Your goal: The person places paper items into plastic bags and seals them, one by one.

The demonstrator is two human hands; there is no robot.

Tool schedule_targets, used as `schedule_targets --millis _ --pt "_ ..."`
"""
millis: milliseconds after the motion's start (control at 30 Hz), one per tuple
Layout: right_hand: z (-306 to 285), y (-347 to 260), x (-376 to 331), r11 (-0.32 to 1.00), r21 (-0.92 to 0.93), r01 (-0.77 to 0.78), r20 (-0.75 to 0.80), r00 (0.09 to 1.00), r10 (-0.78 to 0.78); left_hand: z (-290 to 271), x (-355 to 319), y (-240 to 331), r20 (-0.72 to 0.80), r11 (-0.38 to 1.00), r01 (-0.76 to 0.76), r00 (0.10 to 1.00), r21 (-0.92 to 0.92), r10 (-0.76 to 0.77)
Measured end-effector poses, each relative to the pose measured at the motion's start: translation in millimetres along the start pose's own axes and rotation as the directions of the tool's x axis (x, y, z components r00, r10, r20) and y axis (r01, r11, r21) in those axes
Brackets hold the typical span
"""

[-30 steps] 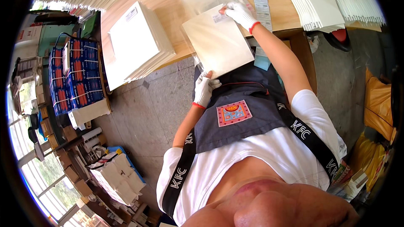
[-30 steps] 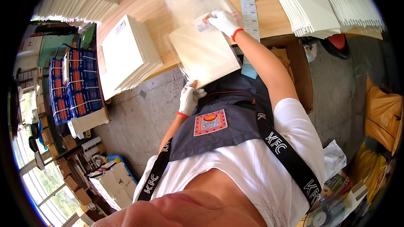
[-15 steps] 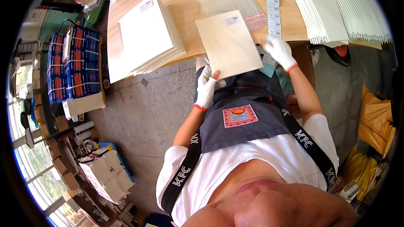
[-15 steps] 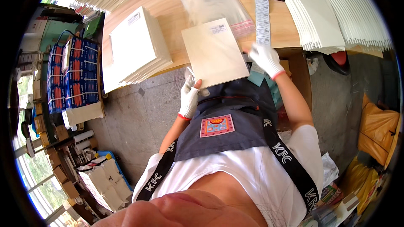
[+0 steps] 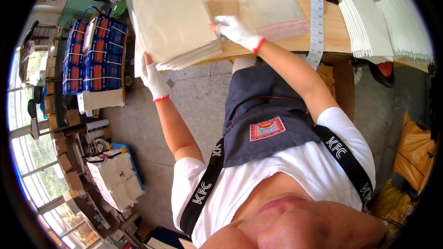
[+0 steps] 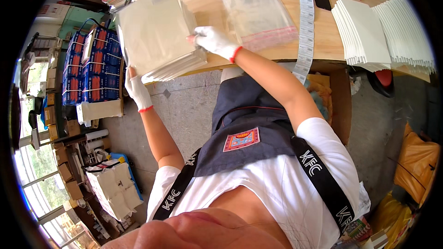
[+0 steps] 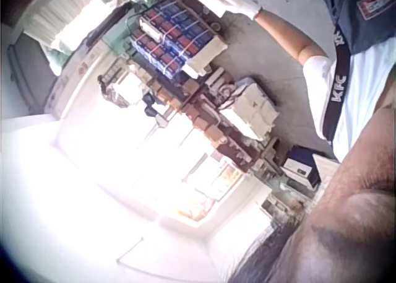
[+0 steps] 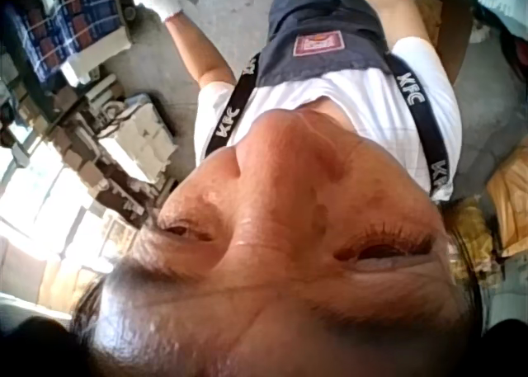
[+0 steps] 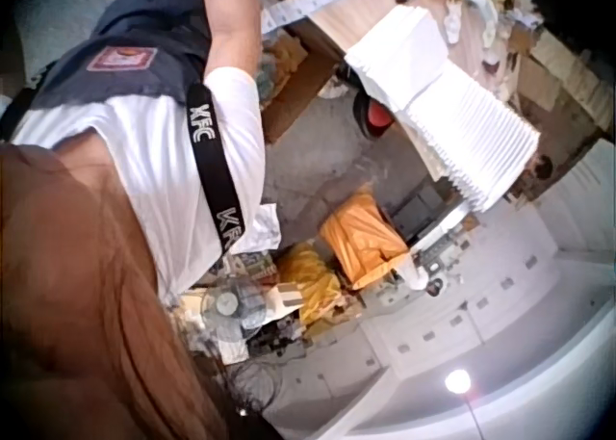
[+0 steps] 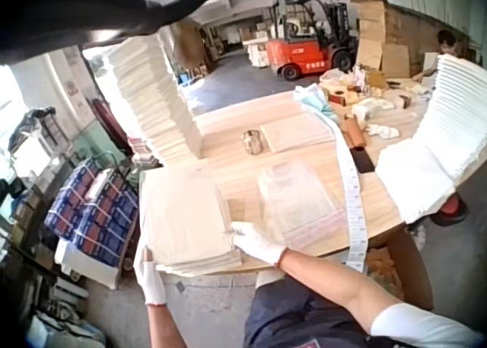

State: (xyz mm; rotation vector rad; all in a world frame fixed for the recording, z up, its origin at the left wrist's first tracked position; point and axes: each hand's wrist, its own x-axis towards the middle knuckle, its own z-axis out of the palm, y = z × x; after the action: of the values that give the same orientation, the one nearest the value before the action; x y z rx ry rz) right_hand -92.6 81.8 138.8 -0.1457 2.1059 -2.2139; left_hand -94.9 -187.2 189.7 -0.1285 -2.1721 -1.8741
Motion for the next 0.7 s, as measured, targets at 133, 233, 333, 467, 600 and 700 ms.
schedule_targets --millis 133,233,333,467,600,700 --pt "14.4 -3.2 7.5 0.919 -0.361 -0.156 0.029 0.983 0.179 -27.5 23.1 -60.5 -0.021 0.785 0.186 0.976 0.591 -0.215" --pt "-11.6 17.9 -5.3 0.994 -0.029 -0.105 0.028 0.994 0.106 -9.6 11.9 -79.2 -0.113 0.916 0.366 0.916 -0.165 -0.386" --pt "-53.3 -3.6 -76.2 0.982 0.191 -0.013 0.025 1.000 0.009 -3.0 -22.2 -93.9 -0.388 0.971 0.195 0.891 -0.141 -0.235" --pt "-140.6 -5.5 -191.2 0.958 0.156 0.241 -0.625 0.775 -0.094 -12.2 -89.2 -156.4 -0.327 0.987 0.024 0.945 0.159 0.030" --pt "-264.2 -2.1 -300.8 0.989 -0.066 0.136 -0.988 0.131 -0.084 29.5 -142.5 -178.1 0.128 0.955 -0.276 0.957 0.111 0.261" --pt "-341.1 2.9 -356.5 0.976 0.212 -0.048 -0.974 0.068 0.214 87.5 -137.4 -135.4 0.573 0.670 -0.689 0.678 0.277 0.460"
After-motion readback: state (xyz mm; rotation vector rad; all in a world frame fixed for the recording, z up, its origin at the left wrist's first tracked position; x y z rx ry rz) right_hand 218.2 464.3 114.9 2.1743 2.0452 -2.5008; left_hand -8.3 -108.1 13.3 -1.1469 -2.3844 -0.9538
